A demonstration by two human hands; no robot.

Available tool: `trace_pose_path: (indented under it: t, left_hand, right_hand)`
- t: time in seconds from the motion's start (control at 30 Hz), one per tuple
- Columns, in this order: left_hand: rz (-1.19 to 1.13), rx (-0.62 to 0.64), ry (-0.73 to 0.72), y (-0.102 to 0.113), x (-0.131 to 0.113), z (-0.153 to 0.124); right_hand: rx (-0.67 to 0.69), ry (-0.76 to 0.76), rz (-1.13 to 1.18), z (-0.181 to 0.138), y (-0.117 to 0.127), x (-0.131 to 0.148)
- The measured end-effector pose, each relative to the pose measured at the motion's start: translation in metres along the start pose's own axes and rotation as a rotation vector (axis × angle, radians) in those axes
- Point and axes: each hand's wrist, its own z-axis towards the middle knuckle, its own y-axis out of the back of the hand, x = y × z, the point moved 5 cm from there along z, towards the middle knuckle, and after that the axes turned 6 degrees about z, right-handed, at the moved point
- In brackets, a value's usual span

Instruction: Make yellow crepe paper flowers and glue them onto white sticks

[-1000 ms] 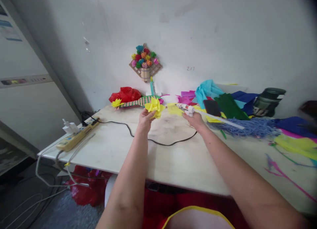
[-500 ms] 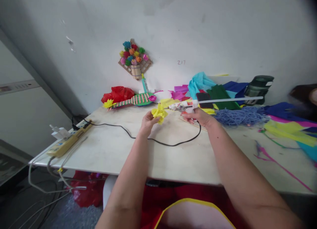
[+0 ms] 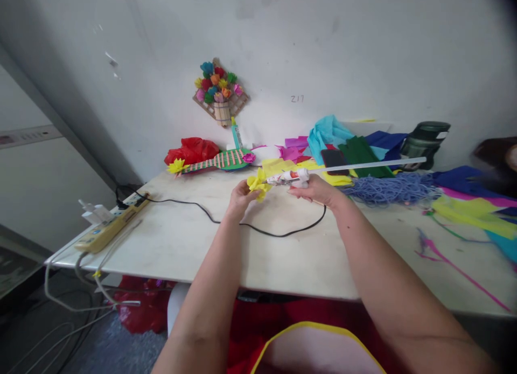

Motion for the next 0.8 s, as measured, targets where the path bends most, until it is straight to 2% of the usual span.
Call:
trace_pose_path:
  t: [0.43, 0.8]
  left_hand:
    - [-0.011, 0.042, -0.026, 0.000, 0.003, 0.000]
    - [-0.073, 0.053, -0.033, 0.001, 0.012, 0.005]
  right_hand:
    - [-0.054, 0.000, -0.232, 0.002, -0.001, 0.004]
    - [-0.022, -0.052, -0.330, 0.000, -0.002, 0.004]
